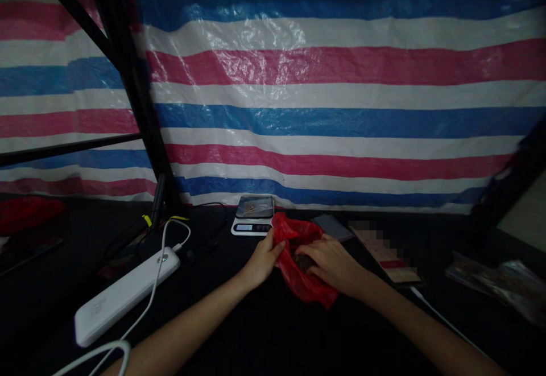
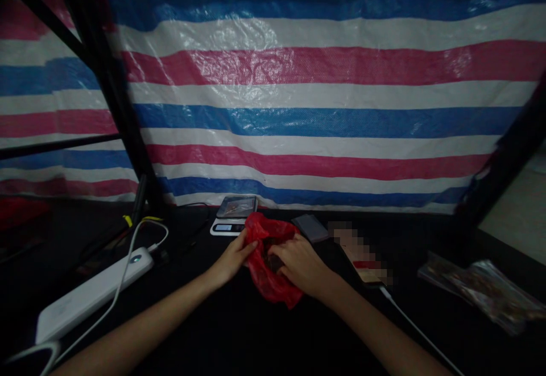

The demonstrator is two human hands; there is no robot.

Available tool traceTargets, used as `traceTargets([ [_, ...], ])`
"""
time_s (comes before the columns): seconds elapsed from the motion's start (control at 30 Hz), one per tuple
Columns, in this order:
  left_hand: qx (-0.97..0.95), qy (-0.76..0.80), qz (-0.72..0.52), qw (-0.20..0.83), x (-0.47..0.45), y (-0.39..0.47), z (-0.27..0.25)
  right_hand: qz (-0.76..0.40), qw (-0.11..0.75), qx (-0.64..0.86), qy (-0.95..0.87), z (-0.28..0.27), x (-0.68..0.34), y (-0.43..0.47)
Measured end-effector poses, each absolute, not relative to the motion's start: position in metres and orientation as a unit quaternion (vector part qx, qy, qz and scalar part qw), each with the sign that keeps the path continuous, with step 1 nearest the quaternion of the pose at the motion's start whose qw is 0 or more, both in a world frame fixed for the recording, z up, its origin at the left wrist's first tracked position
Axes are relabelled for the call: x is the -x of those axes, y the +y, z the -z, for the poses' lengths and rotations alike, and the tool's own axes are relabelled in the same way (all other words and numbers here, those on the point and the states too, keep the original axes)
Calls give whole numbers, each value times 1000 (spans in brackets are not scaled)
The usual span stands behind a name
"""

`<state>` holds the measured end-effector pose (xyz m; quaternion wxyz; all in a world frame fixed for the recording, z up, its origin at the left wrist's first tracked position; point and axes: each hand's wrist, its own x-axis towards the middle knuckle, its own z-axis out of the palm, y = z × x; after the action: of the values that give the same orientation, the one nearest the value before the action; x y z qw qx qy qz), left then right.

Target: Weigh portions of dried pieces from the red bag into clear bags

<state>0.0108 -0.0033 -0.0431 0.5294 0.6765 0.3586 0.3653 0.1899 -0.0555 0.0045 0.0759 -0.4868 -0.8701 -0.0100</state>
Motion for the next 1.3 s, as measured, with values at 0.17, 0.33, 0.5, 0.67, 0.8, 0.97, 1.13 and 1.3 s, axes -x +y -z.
traceTargets([
  [0.17,-702,357,-287,545,3,2,33,-103,144,532,-828,2,-194,-59],
  [0.33,-803,419,-154,395,36,15,9,-299,232,495,-782,4,-208,-56],
  [0.5,-832,411,-316,200,61,75,-11,-469,288,427,-717,-3,-214,-53],
  [0.67,-867,347,-321,157,57,136,-7,-459,294,411,-731,-28,-203,-36],
  [0.8,-900,328,-258,127,42,156,1,-445,303,396,-744,-54,-187,-10],
  [0.97,-894,356,-221,161,27,162,11,-424,342,374,-751,-70,-177,24],
  [1.13,-873,380,-268,145,23,158,15,-415,378,376,-737,-64,-181,37],
  [1.3,-848,384,-319,175,20,145,13,-353,387,406,-749,-66,-189,37],
])
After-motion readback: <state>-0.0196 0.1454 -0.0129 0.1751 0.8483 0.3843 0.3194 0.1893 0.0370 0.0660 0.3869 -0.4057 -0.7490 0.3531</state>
